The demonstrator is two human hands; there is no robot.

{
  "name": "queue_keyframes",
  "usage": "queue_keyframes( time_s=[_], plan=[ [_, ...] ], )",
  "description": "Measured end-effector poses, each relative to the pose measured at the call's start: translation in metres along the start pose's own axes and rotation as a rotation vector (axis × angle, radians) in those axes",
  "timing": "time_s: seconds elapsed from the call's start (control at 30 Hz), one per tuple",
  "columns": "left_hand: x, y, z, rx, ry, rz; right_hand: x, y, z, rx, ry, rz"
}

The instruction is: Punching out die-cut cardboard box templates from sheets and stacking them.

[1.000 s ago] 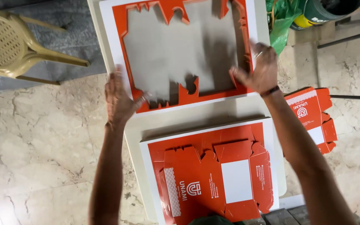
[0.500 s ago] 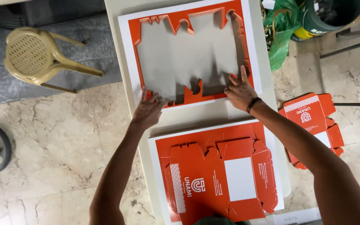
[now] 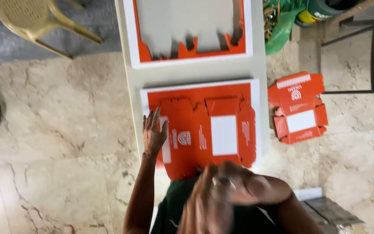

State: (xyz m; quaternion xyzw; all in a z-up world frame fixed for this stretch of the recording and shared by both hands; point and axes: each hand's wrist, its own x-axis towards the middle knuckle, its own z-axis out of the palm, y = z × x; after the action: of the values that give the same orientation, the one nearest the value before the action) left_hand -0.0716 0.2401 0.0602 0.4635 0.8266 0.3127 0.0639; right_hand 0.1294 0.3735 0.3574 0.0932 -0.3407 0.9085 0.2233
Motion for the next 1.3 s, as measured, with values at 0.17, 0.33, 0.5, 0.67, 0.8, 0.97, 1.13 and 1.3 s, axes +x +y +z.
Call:
queue_keyframes(
  time_s=[0.17,0.33,0.5,0.67,0.8,0.97,1.13,1.3],
  plan=[
    [-0.106,0.043,-0.017,-0.025,-0.113,-0.253,-0.062,-0.016,0.085,0.623,-0.129,-0.256],
    [-0.148,0.063,-0.033,-0.07,-0.114,-0.358,-0.118,0.001,0.142,0.34,-0.201,-0.148],
    [-0.16,0.053,-0.042,-0.053,-0.133,-0.373,-0.136,0.004,0.16,0.067,-0.243,-0.076],
    [-0.145,0.057,-0.048,-0.116,-0.195,-0.369,-0.146,0.015,0.173,-0.302,-0.225,0.102],
    [-0.139,0.056,-0.041,-0.128,-0.247,-0.334,-0.141,0.027,0.173,-0.434,-0.223,0.224],
    [-0.137,0.022,-0.005,-0.05,-0.404,-0.358,-0.1,0.046,0.153,-0.756,-0.235,0.419],
    [-0.13,0.026,-0.007,0.024,-0.409,-0.409,-0.105,0.086,0.043,-1.057,0.145,0.52],
    [-0.103,0.03,-0.013,0.04,-0.348,-0.446,-0.258,0.11,-0.197,-1.582,1.121,0.33]
  ],
)
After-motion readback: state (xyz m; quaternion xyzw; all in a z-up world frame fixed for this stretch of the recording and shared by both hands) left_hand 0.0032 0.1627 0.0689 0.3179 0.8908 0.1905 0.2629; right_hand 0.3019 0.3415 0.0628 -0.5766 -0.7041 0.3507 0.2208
